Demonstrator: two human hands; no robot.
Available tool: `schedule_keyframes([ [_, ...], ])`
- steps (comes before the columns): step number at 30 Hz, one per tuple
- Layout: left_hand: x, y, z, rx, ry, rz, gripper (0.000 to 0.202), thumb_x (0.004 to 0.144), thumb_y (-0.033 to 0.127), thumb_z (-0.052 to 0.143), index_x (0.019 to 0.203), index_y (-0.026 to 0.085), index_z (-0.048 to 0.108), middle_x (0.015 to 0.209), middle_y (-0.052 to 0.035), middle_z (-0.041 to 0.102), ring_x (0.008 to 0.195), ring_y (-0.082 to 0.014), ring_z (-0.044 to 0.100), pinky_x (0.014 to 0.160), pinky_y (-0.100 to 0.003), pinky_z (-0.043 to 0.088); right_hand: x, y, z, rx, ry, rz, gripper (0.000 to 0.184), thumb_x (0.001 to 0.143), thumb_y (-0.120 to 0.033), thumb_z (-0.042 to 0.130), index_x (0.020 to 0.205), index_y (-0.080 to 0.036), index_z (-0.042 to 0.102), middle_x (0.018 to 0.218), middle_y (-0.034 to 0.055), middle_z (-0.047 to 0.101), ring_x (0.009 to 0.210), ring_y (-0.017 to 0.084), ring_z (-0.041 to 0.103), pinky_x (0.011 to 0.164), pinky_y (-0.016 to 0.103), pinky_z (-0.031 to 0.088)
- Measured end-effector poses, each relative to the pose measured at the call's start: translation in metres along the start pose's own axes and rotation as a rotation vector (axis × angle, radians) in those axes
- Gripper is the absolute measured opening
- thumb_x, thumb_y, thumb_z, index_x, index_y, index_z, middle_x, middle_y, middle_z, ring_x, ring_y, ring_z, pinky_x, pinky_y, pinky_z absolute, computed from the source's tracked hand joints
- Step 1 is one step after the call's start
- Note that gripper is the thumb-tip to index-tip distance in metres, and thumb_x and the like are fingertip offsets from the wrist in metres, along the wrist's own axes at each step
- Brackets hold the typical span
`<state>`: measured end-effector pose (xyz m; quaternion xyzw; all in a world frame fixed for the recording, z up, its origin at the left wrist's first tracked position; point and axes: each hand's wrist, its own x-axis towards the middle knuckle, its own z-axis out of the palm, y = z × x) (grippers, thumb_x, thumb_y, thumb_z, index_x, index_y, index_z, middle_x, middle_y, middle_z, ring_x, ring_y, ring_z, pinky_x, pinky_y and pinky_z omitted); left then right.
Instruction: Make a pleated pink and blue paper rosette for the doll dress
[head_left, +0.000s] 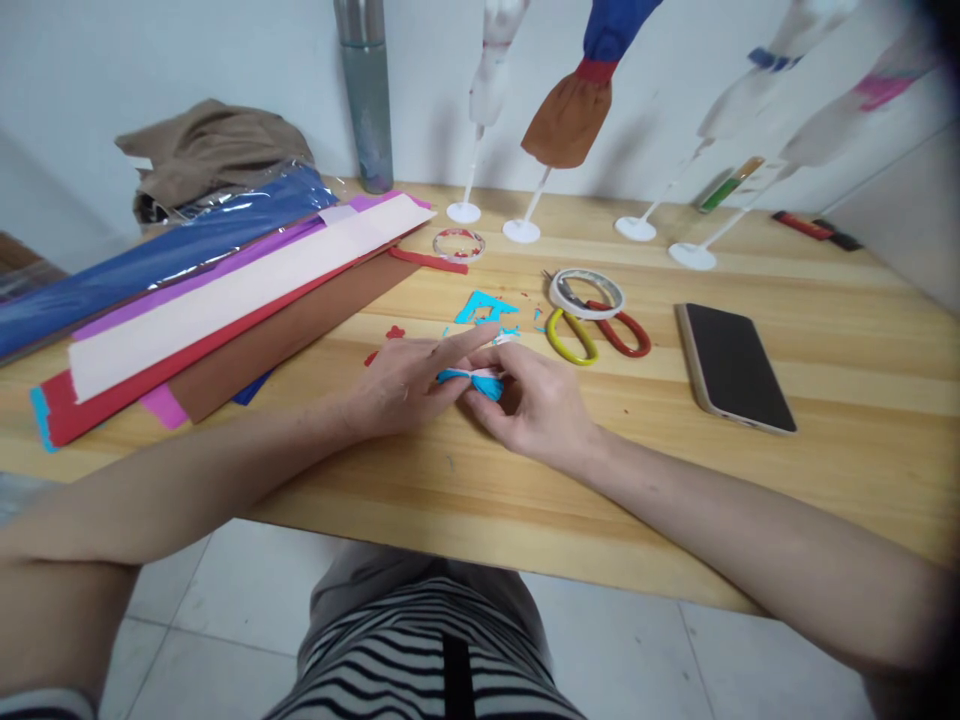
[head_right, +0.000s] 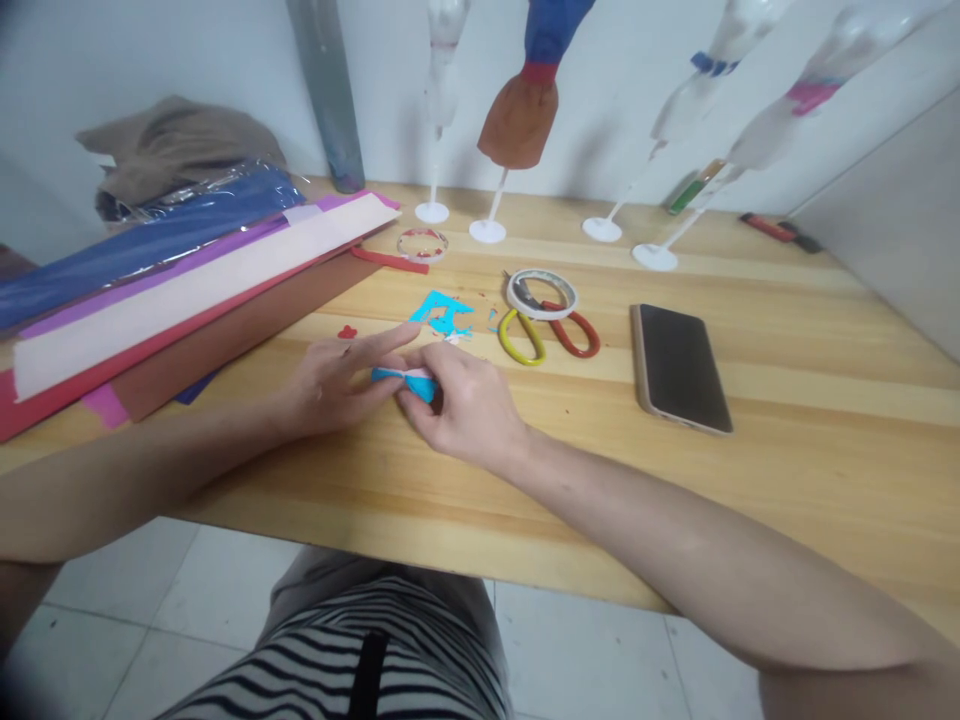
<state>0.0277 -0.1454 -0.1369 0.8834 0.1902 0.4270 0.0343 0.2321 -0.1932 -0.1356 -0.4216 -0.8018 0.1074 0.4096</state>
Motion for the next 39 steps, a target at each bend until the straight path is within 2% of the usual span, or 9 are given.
schedule_keyframes([
  [6,-0.006,-0.005,0.004,0.092,-0.024,-0.081,0.049,0.099,0.025,0.059,0.148,0.027,0.057,0.101,-0.0023,0.084,0.078,-0.0182,0.077,0.064,-0.028,0.052,0.002,0.002,0.000,0.016,0.047,0.054,0.007,0.089,-0.025,0.061,0.083,-0.023,0.061,0.067,0.0002,0.064,0.052,0.013,0.053,0.051,0.029,0.043],
  [10,-0.005,-0.004,0.003,0.004,-0.069,-0.136,0.052,0.099,0.025,0.059,0.151,0.027,0.055,0.108,-0.0037,0.082,0.089,-0.0196,0.078,0.074,-0.028,0.057,0.003,0.002,-0.002,0.022,0.079,0.056,0.009,0.085,-0.021,0.060,0.078,-0.024,0.056,0.062,-0.0031,0.057,0.051,0.013,0.051,0.050,0.029,0.042],
  [13,-0.001,-0.004,-0.001,-0.035,-0.032,-0.222,0.053,0.095,0.026,0.065,0.147,0.025,0.058,0.118,-0.0062,0.081,0.087,-0.0182,0.078,0.080,-0.030,0.060,0.004,0.002,-0.002,0.052,0.093,0.044,0.011,0.084,-0.017,0.060,0.078,-0.025,0.055,0.062,-0.0035,0.055,0.050,0.013,0.050,0.049,0.030,0.041],
  [17,0.005,-0.004,-0.006,-0.352,0.017,-0.438,0.051,0.093,0.041,0.070,0.136,0.015,0.063,0.111,-0.0115,0.081,0.073,-0.0143,0.076,0.075,-0.029,0.063,0.006,0.002,-0.001,0.092,0.114,0.094,0.013,0.087,-0.016,0.060,0.080,-0.027,0.055,0.064,-0.0022,0.057,0.052,0.015,0.051,0.049,0.032,0.042],
  [20,0.010,-0.002,-0.005,-0.659,-0.033,-0.711,0.059,0.086,0.043,0.079,0.133,0.012,0.063,0.096,-0.0078,0.079,0.075,-0.0159,0.076,0.077,-0.031,0.062,0.007,0.003,0.000,0.087,0.137,0.113,0.011,0.089,-0.020,0.062,0.082,-0.027,0.057,0.062,-0.0022,0.056,0.051,0.016,0.051,0.049,0.033,0.043],
  [23,0.013,0.002,-0.001,-0.868,-0.045,-0.825,0.064,0.076,0.036,0.088,0.132,0.015,0.064,0.087,-0.0028,0.077,0.075,-0.0164,0.075,0.076,-0.031,0.061,0.007,0.003,0.000,0.094,0.113,0.117,0.007,0.089,-0.025,0.065,0.084,-0.026,0.061,0.065,-0.0019,0.060,0.052,0.015,0.051,0.050,0.032,0.044],
  [28,0.015,0.004,0.000,-0.882,-0.003,-0.829,0.059,0.075,0.026,0.086,0.130,0.016,0.068,0.086,-0.0009,0.076,0.076,-0.0145,0.071,0.075,-0.029,0.058,0.006,0.002,-0.005,0.189,0.025,0.123,0.017,0.092,-0.039,0.067,0.092,-0.022,0.068,0.071,0.0006,0.068,0.057,0.015,0.058,0.056,0.031,0.049],
  [33,0.018,0.003,-0.003,-0.881,0.020,-0.824,0.062,0.071,0.018,0.086,0.130,0.015,0.068,0.085,-0.0001,0.075,0.076,-0.0133,0.070,0.075,-0.027,0.057,0.007,0.003,-0.002,0.245,0.039,0.220,0.018,0.093,-0.036,0.066,0.083,-0.022,0.069,0.063,-0.0015,0.062,0.053,0.012,0.053,0.052,0.028,0.043],
  [39,0.018,0.004,-0.001,-0.981,0.030,-0.810,0.063,0.068,0.024,0.092,0.127,0.018,0.069,0.091,0.0000,0.076,0.077,-0.0134,0.073,0.077,-0.028,0.060,0.005,0.008,0.002,0.346,0.011,0.308,0.024,0.091,-0.045,0.069,0.085,-0.022,0.068,0.064,-0.0016,0.062,0.054,0.013,0.054,0.053,0.028,0.044],
])
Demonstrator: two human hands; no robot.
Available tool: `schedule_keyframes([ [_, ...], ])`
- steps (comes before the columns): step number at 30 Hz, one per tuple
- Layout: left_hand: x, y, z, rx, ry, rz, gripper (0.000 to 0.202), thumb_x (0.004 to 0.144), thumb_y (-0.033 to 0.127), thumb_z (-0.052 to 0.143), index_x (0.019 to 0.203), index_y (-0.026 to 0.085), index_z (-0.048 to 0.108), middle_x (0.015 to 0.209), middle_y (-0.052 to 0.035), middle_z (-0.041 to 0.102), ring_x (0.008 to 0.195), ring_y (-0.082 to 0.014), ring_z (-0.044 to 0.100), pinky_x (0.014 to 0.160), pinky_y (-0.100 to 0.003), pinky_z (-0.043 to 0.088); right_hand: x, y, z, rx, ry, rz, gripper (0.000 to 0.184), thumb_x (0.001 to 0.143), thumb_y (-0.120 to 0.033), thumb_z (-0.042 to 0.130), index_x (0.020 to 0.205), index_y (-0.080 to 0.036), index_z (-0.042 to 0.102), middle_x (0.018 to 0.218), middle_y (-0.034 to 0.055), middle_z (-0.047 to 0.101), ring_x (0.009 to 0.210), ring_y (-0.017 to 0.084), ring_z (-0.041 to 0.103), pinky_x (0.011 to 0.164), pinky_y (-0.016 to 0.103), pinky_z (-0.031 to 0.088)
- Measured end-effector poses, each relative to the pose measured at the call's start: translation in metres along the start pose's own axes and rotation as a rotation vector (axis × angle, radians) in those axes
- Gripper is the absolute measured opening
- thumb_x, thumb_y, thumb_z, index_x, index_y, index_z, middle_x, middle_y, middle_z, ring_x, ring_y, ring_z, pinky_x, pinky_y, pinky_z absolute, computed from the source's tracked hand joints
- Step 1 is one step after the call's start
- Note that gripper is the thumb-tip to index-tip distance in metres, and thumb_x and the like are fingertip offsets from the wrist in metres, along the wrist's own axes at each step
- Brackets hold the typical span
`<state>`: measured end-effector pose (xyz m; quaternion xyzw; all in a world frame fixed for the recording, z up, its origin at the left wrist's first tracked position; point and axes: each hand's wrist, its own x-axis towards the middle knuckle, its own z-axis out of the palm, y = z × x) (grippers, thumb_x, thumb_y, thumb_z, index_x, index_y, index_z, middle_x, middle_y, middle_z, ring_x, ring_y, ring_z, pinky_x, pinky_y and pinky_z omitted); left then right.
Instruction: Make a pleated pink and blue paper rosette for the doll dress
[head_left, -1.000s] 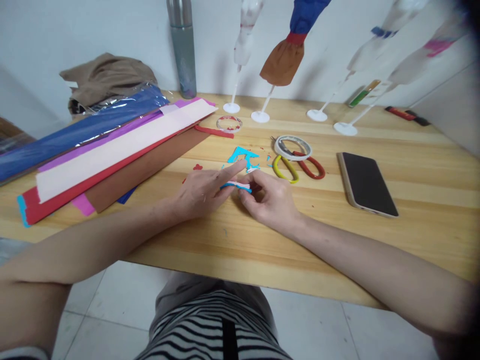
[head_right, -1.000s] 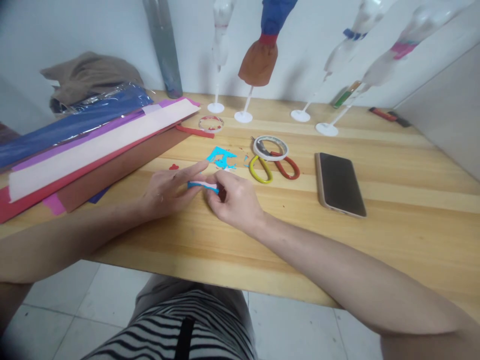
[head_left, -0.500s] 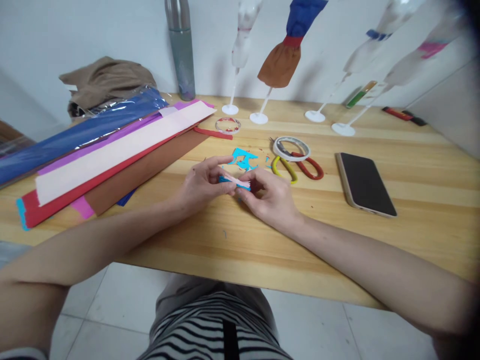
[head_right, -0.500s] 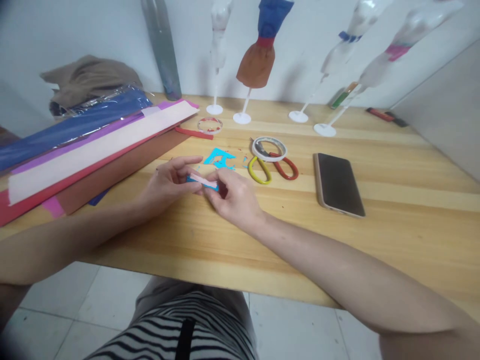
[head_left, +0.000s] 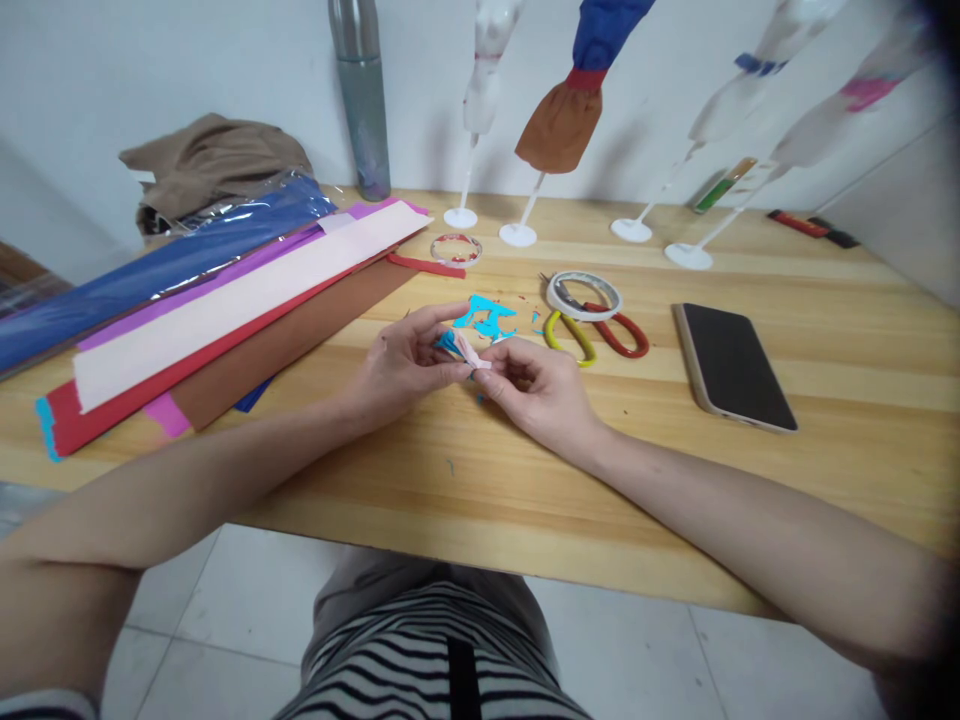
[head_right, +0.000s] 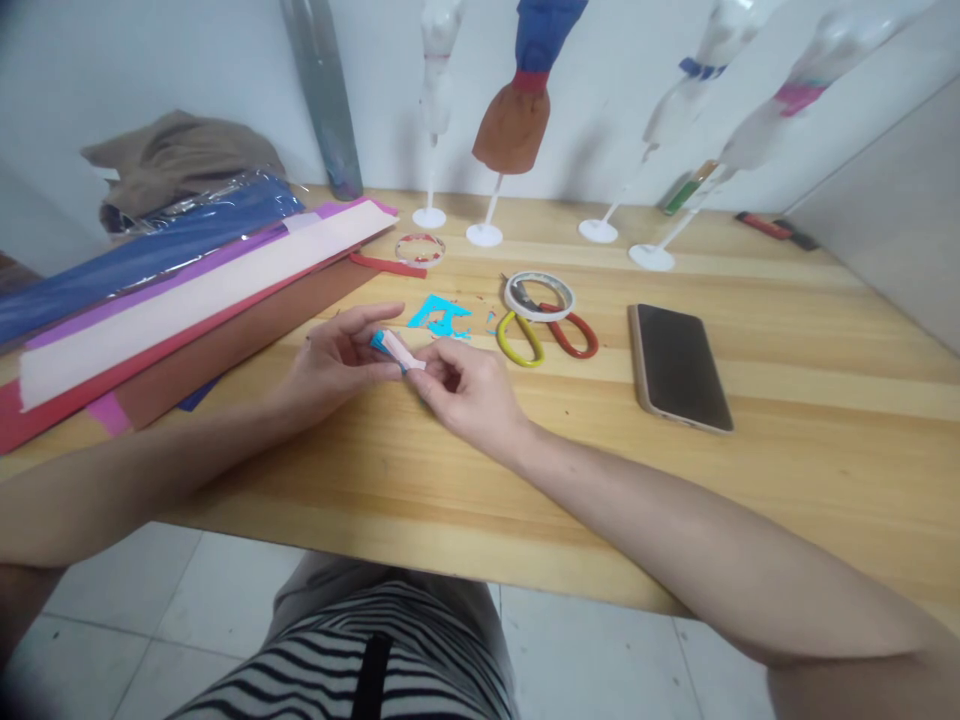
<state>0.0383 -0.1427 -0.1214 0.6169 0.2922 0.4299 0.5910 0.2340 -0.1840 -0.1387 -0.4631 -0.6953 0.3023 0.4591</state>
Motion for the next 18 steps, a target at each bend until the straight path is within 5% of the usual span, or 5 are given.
schedule_keyframes([
  [5,-0.001,-0.003,-0.001,0.033,0.010,-0.003,0.064,0.070,0.033,0.094,0.127,0.018,0.068,0.090,-0.0011,0.077,0.075,-0.0141,0.074,0.076,-0.029,0.060,0.000,-0.001,-0.001,0.012,-0.048,-0.003,0.026,0.090,-0.046,0.070,0.082,-0.021,0.068,0.064,-0.0015,0.062,0.055,0.013,0.052,0.054,0.028,0.044],
  [18,0.001,0.007,0.003,0.004,0.037,-0.125,0.065,0.065,0.025,0.091,0.124,0.015,0.066,0.074,0.0014,0.076,0.062,-0.0119,0.068,0.066,-0.026,0.056,0.002,-0.005,-0.002,0.053,-0.103,0.086,0.030,0.087,-0.050,0.072,0.078,-0.022,0.066,0.059,-0.0025,0.056,0.052,0.012,0.048,0.052,0.028,0.041],
])
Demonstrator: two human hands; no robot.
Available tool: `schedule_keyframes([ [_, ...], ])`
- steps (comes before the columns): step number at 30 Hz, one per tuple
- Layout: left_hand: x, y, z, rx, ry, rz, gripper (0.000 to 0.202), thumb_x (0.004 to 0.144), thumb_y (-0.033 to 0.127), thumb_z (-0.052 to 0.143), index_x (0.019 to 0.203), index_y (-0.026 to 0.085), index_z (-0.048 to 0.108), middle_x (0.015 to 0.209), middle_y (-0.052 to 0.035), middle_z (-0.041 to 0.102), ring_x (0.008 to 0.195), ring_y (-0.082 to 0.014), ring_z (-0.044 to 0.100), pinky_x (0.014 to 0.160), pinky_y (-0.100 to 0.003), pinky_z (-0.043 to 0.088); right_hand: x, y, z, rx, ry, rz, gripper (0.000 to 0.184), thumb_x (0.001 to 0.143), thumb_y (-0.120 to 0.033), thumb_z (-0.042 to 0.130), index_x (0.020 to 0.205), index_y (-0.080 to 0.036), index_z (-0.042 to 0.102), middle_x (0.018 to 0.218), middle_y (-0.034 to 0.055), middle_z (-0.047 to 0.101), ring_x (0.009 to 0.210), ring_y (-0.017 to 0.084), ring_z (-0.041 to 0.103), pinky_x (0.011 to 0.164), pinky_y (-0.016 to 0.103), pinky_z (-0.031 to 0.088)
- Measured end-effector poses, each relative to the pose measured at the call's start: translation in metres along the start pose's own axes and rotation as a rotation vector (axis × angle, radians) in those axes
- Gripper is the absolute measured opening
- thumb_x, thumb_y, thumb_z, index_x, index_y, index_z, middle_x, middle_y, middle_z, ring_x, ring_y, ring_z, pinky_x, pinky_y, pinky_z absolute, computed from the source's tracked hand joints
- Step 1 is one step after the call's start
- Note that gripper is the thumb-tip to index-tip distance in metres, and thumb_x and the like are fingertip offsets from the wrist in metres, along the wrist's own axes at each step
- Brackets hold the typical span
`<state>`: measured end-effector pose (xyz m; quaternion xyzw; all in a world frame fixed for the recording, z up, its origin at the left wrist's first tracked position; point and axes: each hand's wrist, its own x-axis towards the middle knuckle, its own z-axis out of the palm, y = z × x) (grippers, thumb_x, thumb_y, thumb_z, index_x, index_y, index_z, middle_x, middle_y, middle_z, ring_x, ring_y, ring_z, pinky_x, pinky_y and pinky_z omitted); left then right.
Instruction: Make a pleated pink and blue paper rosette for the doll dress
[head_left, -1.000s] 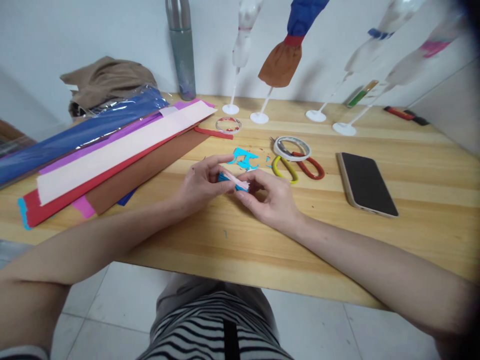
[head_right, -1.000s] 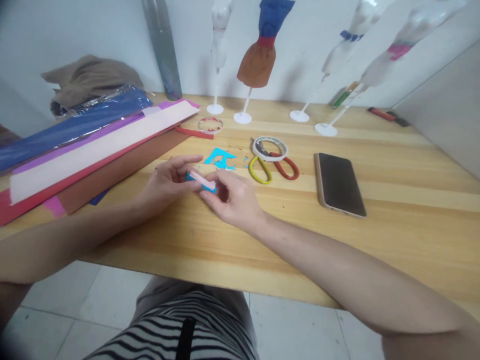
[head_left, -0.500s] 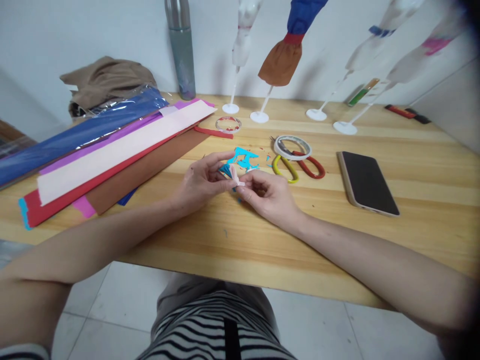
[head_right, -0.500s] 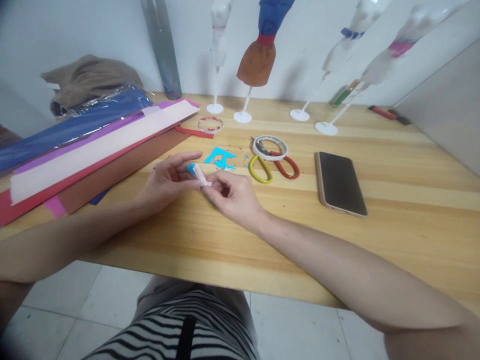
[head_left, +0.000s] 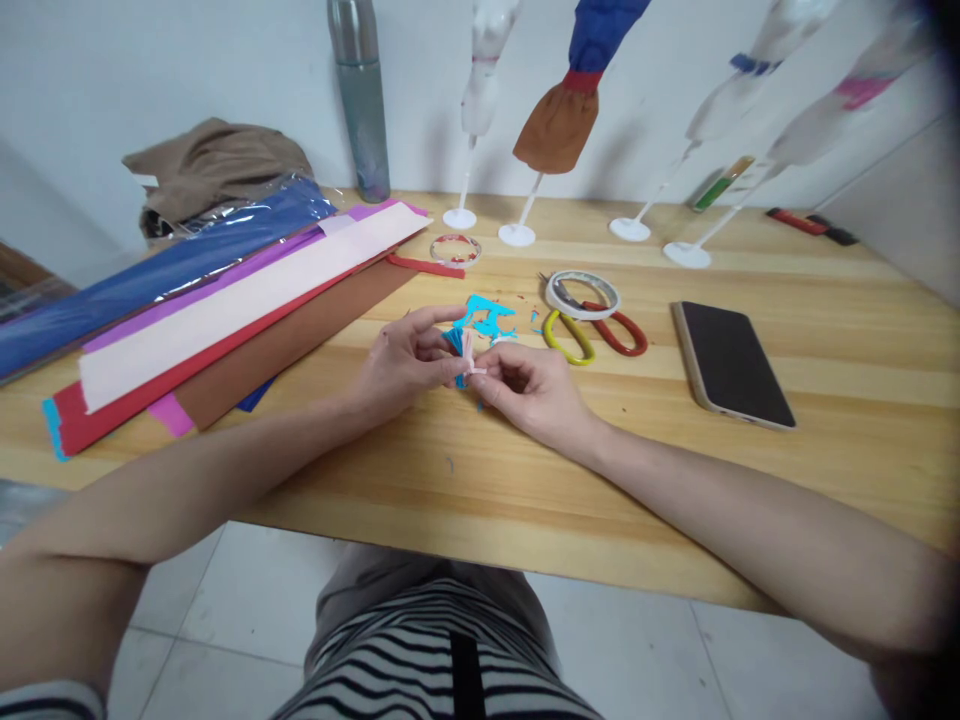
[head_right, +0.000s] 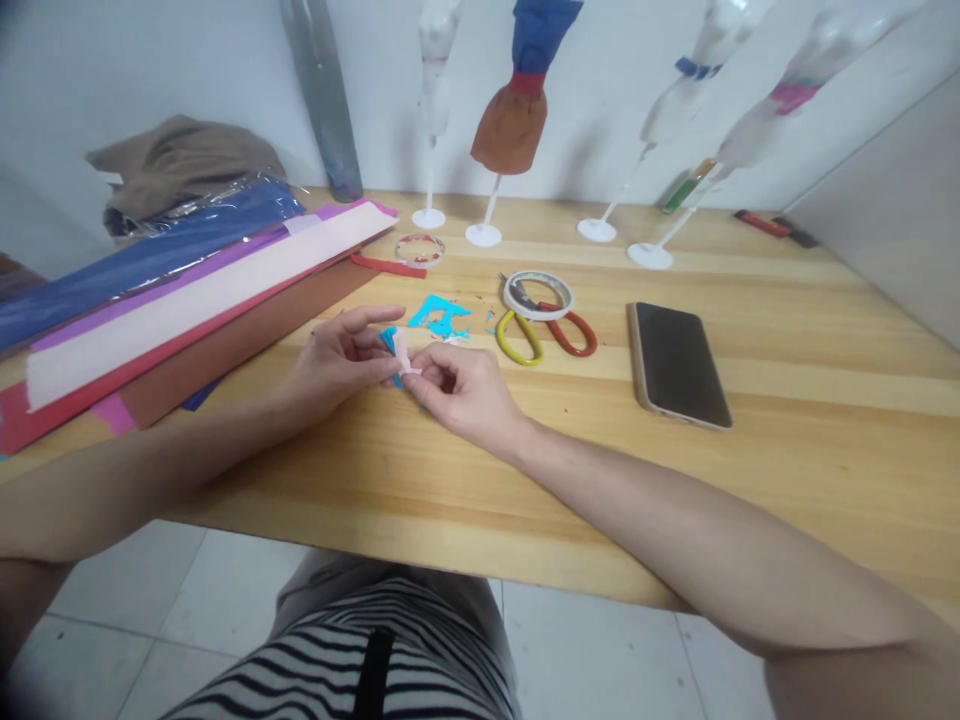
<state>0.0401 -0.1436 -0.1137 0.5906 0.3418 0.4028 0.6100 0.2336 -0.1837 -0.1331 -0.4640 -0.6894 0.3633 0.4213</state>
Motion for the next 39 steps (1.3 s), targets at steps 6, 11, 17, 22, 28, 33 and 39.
schedule_keyframes([
  [6,0.000,0.002,0.000,0.019,0.006,-0.008,0.064,0.063,0.018,0.089,0.123,0.013,0.067,0.075,0.0028,0.074,0.063,-0.0105,0.066,0.066,-0.025,0.054,0.002,0.002,0.001,0.095,0.060,0.071,0.035,0.083,-0.054,0.076,0.073,-0.023,0.064,0.058,-0.0009,0.059,0.050,0.015,0.052,0.050,0.031,0.040],
  [11,0.002,0.002,-0.002,0.021,0.024,-0.040,0.065,0.061,0.017,0.088,0.123,0.013,0.069,0.072,0.0029,0.075,0.065,-0.0122,0.068,0.068,-0.026,0.054,0.004,0.001,-0.002,0.203,0.083,0.098,0.036,0.083,-0.056,0.075,0.074,-0.024,0.062,0.058,-0.0008,0.061,0.051,0.015,0.054,0.052,0.031,0.043],
  [17,0.001,0.003,0.001,-0.114,0.115,-0.074,0.065,0.062,0.020,0.090,0.123,0.015,0.069,0.078,0.0003,0.080,0.071,-0.0148,0.073,0.078,-0.029,0.055,0.002,-0.006,-0.002,-0.006,0.005,0.005,0.035,0.083,-0.052,0.075,0.070,-0.024,0.059,0.060,-0.0011,0.059,0.053,0.015,0.052,0.053,0.031,0.041],
  [22,-0.003,-0.001,0.011,-0.207,0.140,-0.114,0.061,0.064,0.020,0.089,0.122,0.017,0.070,0.082,0.0003,0.081,0.073,-0.0155,0.074,0.081,-0.031,0.056,0.003,-0.003,0.002,-0.111,0.022,0.033,0.029,0.084,-0.037,0.072,0.067,-0.024,0.052,0.059,-0.0016,0.054,0.054,0.015,0.048,0.055,0.032,0.037],
  [28,-0.003,-0.005,0.016,-0.208,0.179,-0.104,0.059,0.064,0.020,0.087,0.121,0.016,0.071,0.078,0.0013,0.080,0.071,-0.0145,0.072,0.081,-0.030,0.056,0.006,0.000,0.002,-0.094,-0.014,0.032,0.033,0.084,-0.043,0.067,0.064,-0.024,0.048,0.058,-0.0016,0.049,0.058,0.014,0.042,0.056,0.031,0.034],
  [33,-0.002,0.003,0.013,-0.116,0.174,-0.065,0.059,0.062,0.021,0.088,0.119,0.016,0.070,0.076,0.0021,0.077,0.069,-0.0138,0.070,0.077,-0.029,0.054,0.005,-0.002,-0.001,-0.061,-0.001,0.035,0.038,0.084,-0.048,0.067,0.062,-0.024,0.047,0.057,-0.0022,0.047,0.058,0.014,0.042,0.055,0.030,0.035],
  [39,-0.001,0.002,0.006,-0.062,0.142,-0.066,0.060,0.061,0.022,0.091,0.117,0.016,0.069,0.074,0.0027,0.075,0.068,-0.0132,0.069,0.072,-0.027,0.054,0.005,-0.004,-0.004,0.067,0.003,0.080,0.042,0.086,-0.058,0.068,0.067,-0.023,0.055,0.057,-0.0024,0.052,0.054,0.013,0.046,0.054,0.030,0.036],
])
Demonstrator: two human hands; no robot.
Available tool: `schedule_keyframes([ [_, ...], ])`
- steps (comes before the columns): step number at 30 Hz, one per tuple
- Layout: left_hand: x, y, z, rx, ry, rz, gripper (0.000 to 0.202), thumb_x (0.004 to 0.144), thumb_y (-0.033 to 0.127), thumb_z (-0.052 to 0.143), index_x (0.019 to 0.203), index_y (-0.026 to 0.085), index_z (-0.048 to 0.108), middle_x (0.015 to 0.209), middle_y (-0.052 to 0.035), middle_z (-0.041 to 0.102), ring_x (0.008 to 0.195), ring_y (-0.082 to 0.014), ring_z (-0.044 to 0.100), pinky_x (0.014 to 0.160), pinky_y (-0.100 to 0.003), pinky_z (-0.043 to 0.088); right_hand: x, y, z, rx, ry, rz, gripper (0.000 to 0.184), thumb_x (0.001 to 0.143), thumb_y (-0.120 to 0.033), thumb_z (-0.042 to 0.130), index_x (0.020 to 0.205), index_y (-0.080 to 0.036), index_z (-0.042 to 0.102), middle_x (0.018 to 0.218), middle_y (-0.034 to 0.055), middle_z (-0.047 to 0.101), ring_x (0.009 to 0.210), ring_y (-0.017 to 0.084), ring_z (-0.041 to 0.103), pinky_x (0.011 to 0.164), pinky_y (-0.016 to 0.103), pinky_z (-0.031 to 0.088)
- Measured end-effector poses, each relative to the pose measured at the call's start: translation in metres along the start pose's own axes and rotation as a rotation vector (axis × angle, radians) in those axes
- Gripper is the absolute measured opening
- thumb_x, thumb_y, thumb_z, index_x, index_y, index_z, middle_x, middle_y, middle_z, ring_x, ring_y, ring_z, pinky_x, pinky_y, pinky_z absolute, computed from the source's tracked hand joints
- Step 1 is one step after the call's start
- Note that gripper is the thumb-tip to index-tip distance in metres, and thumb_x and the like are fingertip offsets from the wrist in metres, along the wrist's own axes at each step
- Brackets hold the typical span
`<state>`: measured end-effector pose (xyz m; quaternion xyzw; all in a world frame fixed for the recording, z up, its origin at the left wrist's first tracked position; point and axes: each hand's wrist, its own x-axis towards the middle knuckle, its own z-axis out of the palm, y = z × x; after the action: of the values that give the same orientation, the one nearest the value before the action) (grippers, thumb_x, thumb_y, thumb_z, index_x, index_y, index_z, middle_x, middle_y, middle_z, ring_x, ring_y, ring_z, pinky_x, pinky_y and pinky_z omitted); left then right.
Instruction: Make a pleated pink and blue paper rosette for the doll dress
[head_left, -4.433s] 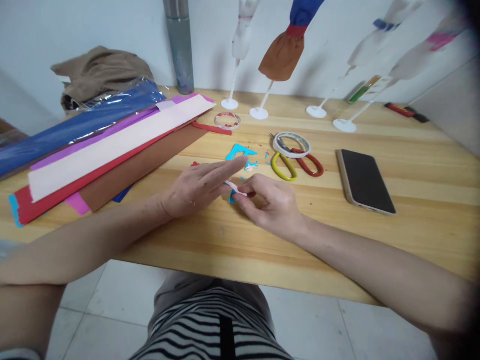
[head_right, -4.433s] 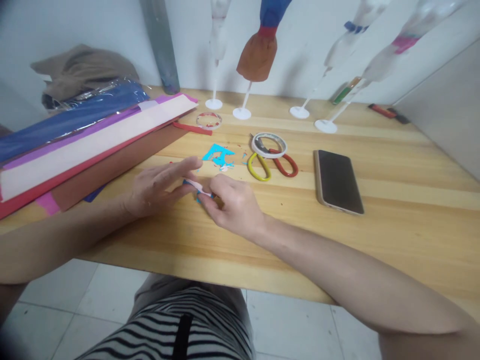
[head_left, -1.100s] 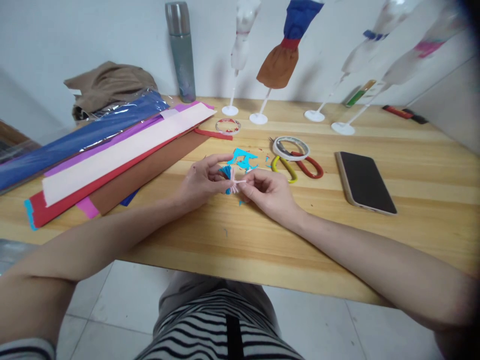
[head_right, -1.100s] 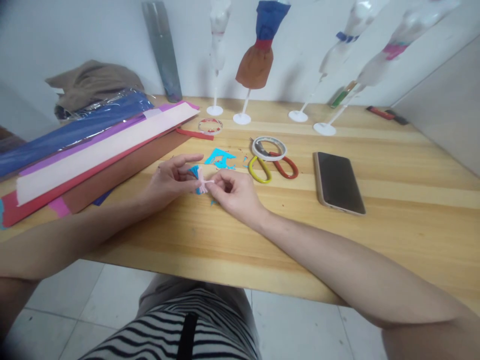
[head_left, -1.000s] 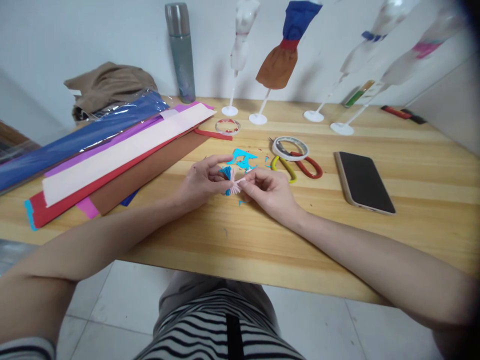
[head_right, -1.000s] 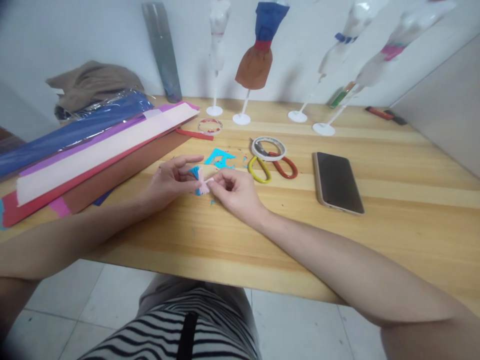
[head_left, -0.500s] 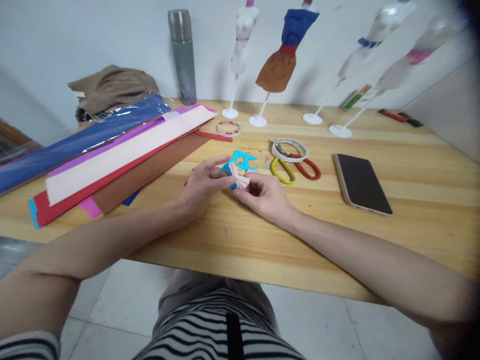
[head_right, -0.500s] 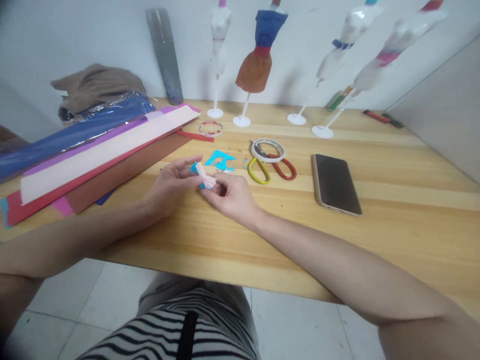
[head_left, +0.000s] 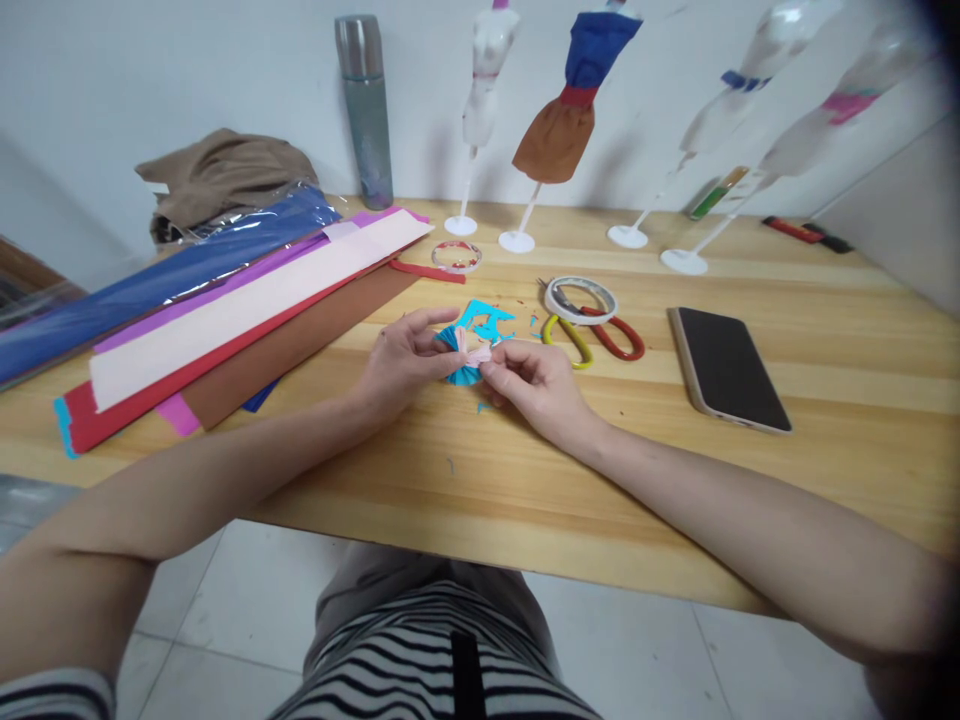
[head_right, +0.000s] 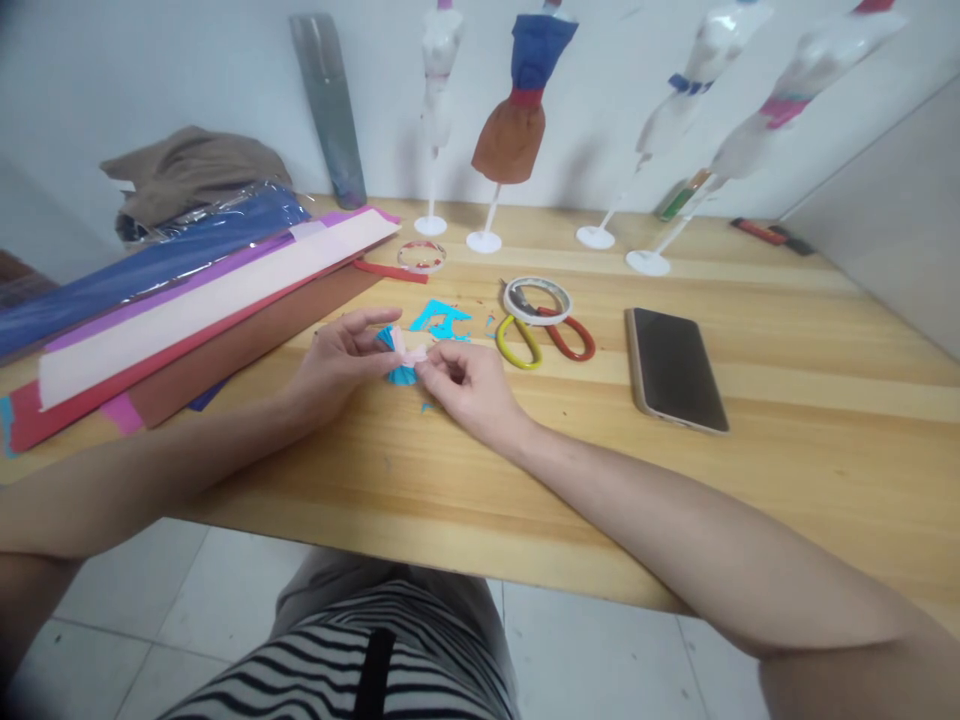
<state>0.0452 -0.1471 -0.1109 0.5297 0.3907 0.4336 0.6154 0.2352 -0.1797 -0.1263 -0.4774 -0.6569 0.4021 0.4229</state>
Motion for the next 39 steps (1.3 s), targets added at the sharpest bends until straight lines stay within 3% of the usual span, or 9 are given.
schedule_keyframes([
  [7,-0.0005,-0.0008,-0.0041,0.062,-0.062,0.024,0.058,0.064,0.023,0.089,0.118,0.016,0.070,0.078,0.0000,0.077,0.070,-0.0145,0.069,0.073,-0.029,0.056,0.0003,0.0014,-0.0010,0.078,0.011,-0.004,0.036,0.085,-0.054,0.071,0.070,-0.024,0.060,0.055,-0.0028,0.054,0.050,0.014,0.048,0.051,0.031,0.037],
  [14,-0.0029,-0.0037,-0.0022,0.271,-0.106,0.190,0.058,0.067,0.023,0.086,0.122,0.019,0.071,0.075,0.0024,0.071,0.070,-0.0140,0.067,0.073,-0.028,0.056,-0.0021,-0.0034,0.0008,0.065,0.046,-0.117,0.035,0.081,-0.056,0.077,0.092,-0.026,0.064,0.073,-0.0004,0.066,0.064,0.017,0.059,0.059,0.033,0.046],
  [17,-0.0042,-0.0069,-0.0004,0.390,-0.121,0.291,0.050,0.071,0.020,0.081,0.120,0.022,0.073,0.080,0.0016,0.073,0.070,-0.0131,0.066,0.073,-0.027,0.056,-0.0030,-0.0039,0.0020,-0.033,0.044,-0.147,0.029,0.081,-0.050,0.079,0.089,-0.025,0.066,0.072,-0.0007,0.064,0.063,0.016,0.057,0.059,0.032,0.045],
  [20,-0.0050,-0.0084,0.0003,0.445,-0.130,0.348,0.055,0.071,0.018,0.079,0.125,0.020,0.071,0.079,0.0023,0.071,0.068,-0.0124,0.063,0.074,-0.027,0.056,-0.0023,-0.0025,0.0031,0.015,0.039,-0.115,0.030,0.083,-0.050,0.078,0.081,-0.024,0.063,0.068,-0.0008,0.064,0.059,0.016,0.057,0.058,0.033,0.046],
  [24,-0.0043,-0.0062,-0.0005,0.341,-0.138,0.281,0.061,0.070,0.020,0.081,0.130,0.018,0.068,0.077,0.0026,0.071,0.071,-0.0134,0.066,0.076,-0.028,0.057,-0.0004,-0.0009,0.0037,0.121,0.010,-0.047,0.038,0.081,-0.056,0.079,0.074,-0.025,0.059,0.065,-0.0003,0.065,0.058,0.016,0.060,0.058,0.033,0.049],
  [29,-0.0015,-0.0020,-0.0022,0.192,-0.108,0.155,0.066,0.069,0.026,0.086,0.131,0.017,0.066,0.077,0.0027,0.069,0.072,-0.0140,0.067,0.076,-0.029,0.056,-0.0004,-0.0011,0.0026,0.106,0.029,-0.082,0.035,0.081,-0.052,0.079,0.073,-0.024,0.061,0.066,-0.0009,0.065,0.058,0.015,0.057,0.058,0.032,0.047],
  [33,-0.0024,-0.0034,-0.0016,0.260,-0.143,0.197,0.068,0.066,0.023,0.087,0.131,0.019,0.067,0.077,0.0019,0.072,0.071,-0.0150,0.067,0.076,-0.031,0.056,-0.0016,-0.0014,0.0030,0.148,0.050,-0.107,0.035,0.080,-0.052,0.082,0.090,-0.025,0.063,0.072,-0.0016,0.067,0.061,0.016,0.062,0.059,0.032,0.050],
  [39,-0.0068,-0.0029,0.0010,0.344,-0.152,0.278,0.062,0.071,0.022,0.081,0.132,0.022,0.069,0.077,0.0025,0.074,0.071,-0.0142,0.066,0.077,-0.029,0.057,-0.0019,-0.0042,0.0038,0.124,0.015,-0.045,0.044,0.078,-0.061,0.081,0.073,-0.025,0.055,0.065,-0.0014,0.063,0.058,0.015,0.057,0.058,0.032,0.049],
])
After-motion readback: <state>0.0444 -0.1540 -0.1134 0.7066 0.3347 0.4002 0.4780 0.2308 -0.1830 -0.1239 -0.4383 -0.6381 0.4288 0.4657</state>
